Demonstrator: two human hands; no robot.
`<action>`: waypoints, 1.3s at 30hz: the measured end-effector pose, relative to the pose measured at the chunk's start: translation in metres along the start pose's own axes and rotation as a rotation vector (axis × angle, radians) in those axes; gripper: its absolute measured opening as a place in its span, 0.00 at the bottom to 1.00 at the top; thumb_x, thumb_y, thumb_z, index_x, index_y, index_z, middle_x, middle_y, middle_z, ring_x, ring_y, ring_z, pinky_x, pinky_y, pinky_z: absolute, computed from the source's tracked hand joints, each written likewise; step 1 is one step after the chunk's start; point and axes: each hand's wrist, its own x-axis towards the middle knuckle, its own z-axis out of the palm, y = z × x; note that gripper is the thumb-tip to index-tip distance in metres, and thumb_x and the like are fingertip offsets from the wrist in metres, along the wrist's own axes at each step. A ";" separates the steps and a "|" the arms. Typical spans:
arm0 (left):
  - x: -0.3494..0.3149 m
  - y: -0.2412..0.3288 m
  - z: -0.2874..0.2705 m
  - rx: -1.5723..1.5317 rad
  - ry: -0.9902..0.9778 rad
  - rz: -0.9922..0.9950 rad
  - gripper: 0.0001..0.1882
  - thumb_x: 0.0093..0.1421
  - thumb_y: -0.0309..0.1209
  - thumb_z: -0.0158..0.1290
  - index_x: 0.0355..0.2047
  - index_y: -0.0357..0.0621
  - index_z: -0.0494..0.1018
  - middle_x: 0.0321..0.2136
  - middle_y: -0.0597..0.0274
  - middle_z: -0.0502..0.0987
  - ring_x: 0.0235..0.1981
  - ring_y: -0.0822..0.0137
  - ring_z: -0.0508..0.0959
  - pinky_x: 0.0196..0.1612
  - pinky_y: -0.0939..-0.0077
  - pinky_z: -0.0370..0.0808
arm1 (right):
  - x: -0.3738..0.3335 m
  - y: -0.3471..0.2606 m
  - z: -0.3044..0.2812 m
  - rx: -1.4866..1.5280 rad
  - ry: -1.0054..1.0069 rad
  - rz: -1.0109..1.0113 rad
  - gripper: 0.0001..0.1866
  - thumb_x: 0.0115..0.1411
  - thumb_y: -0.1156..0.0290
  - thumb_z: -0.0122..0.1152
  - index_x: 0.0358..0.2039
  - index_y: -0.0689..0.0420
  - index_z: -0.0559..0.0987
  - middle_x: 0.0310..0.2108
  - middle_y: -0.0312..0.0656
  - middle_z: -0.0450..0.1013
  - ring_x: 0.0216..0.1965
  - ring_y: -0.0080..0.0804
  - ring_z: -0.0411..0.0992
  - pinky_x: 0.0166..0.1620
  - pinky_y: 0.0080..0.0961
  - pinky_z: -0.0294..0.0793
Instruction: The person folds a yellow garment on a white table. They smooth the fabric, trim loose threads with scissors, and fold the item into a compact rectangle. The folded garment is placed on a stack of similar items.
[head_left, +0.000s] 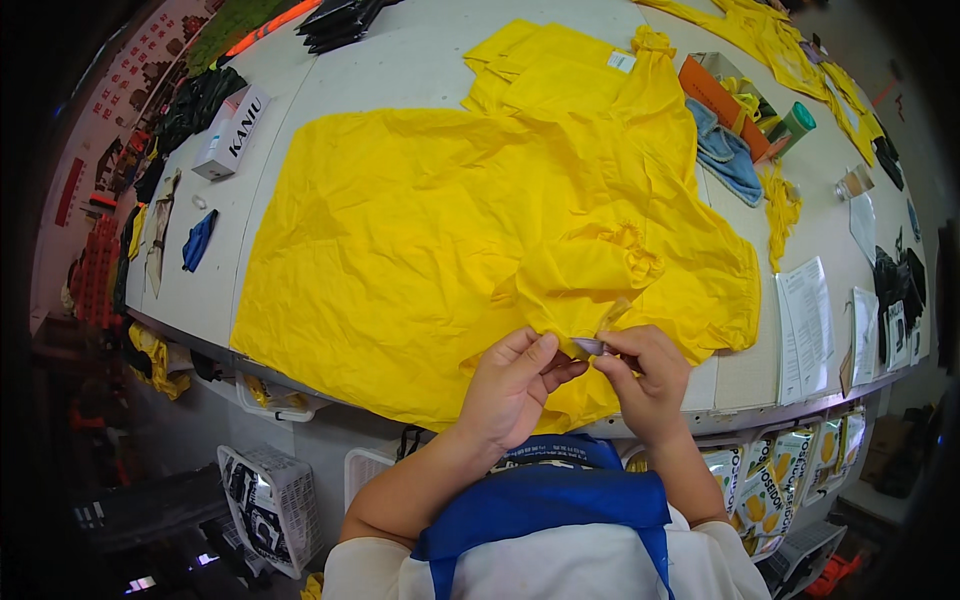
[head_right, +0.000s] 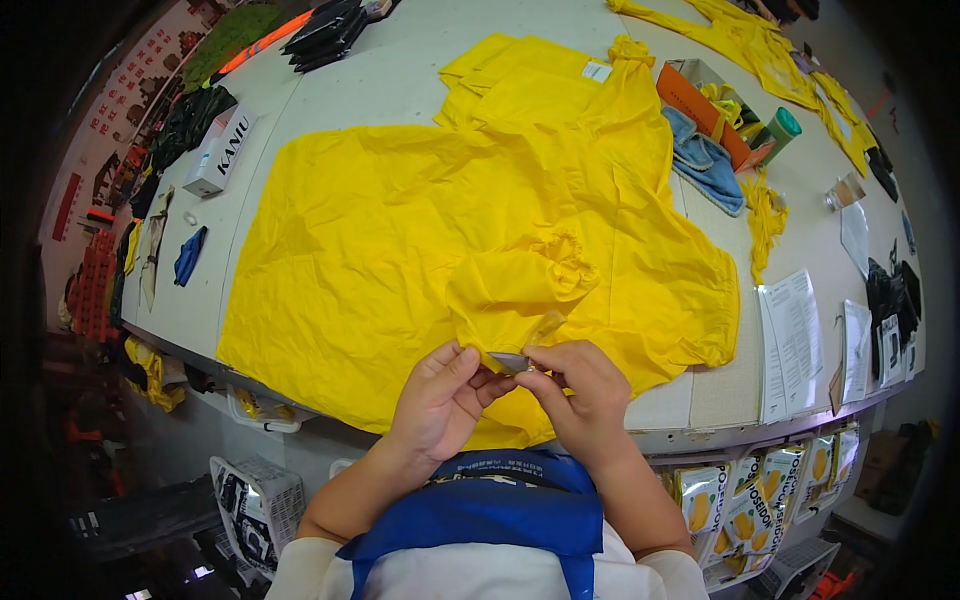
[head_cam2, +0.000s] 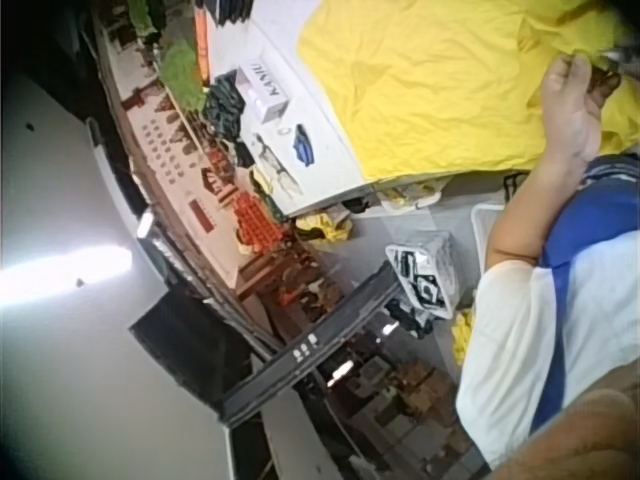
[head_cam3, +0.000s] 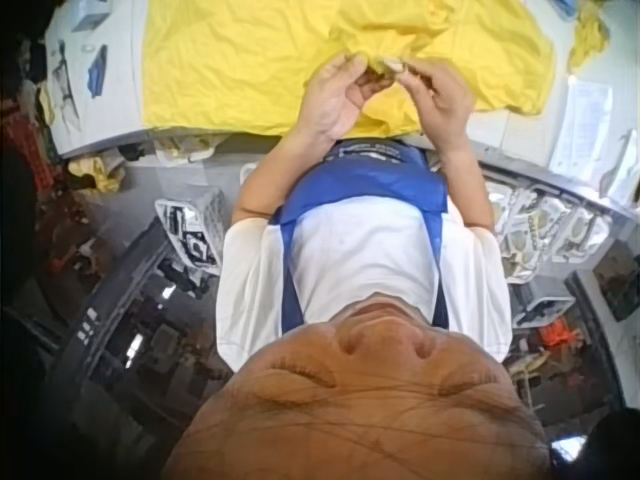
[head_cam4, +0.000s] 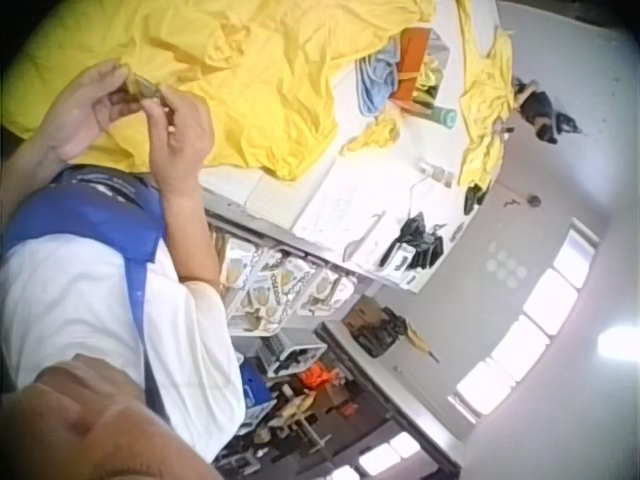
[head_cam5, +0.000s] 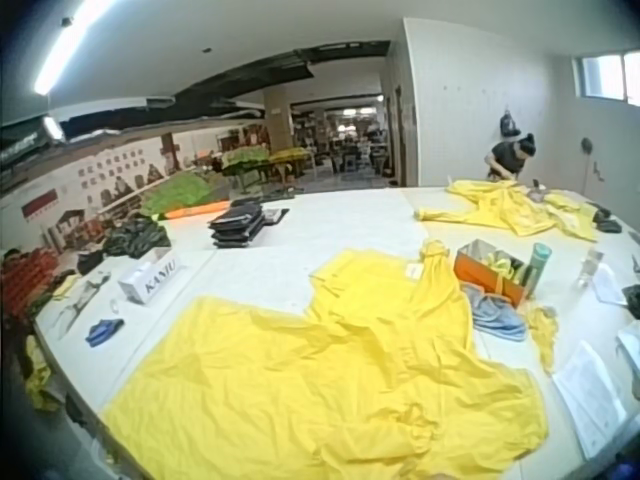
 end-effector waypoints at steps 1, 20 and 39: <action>0.001 0.000 0.001 0.000 0.005 0.000 0.08 0.65 0.30 0.47 0.38 0.38 0.71 0.38 0.57 0.76 0.41 0.66 0.77 0.50 0.67 0.74 | -0.001 0.004 0.001 0.068 0.029 0.003 0.16 0.46 0.78 0.70 0.38 0.62 0.78 0.27 0.40 0.72 0.26 0.26 0.71 0.30 0.16 0.70; 0.003 -0.015 -0.022 0.406 -0.098 0.206 0.13 0.66 0.27 0.46 0.48 0.34 0.69 0.46 0.55 0.75 0.48 0.63 0.75 0.54 0.64 0.72 | 0.013 -0.011 -0.011 1.204 0.157 0.340 0.07 0.62 0.71 0.55 0.27 0.55 0.69 0.25 0.32 0.60 0.17 0.17 0.52 0.21 0.14 0.52; -0.007 0.016 -0.025 -0.038 0.125 0.069 0.19 0.69 0.34 0.33 0.58 0.45 0.58 0.54 0.57 0.68 0.54 0.60 0.71 0.52 0.62 0.71 | -0.040 0.226 -0.199 -1.378 0.677 0.722 0.27 0.59 0.61 0.60 0.53 0.65 0.68 0.51 0.54 0.67 0.53 0.46 0.65 0.58 0.35 0.62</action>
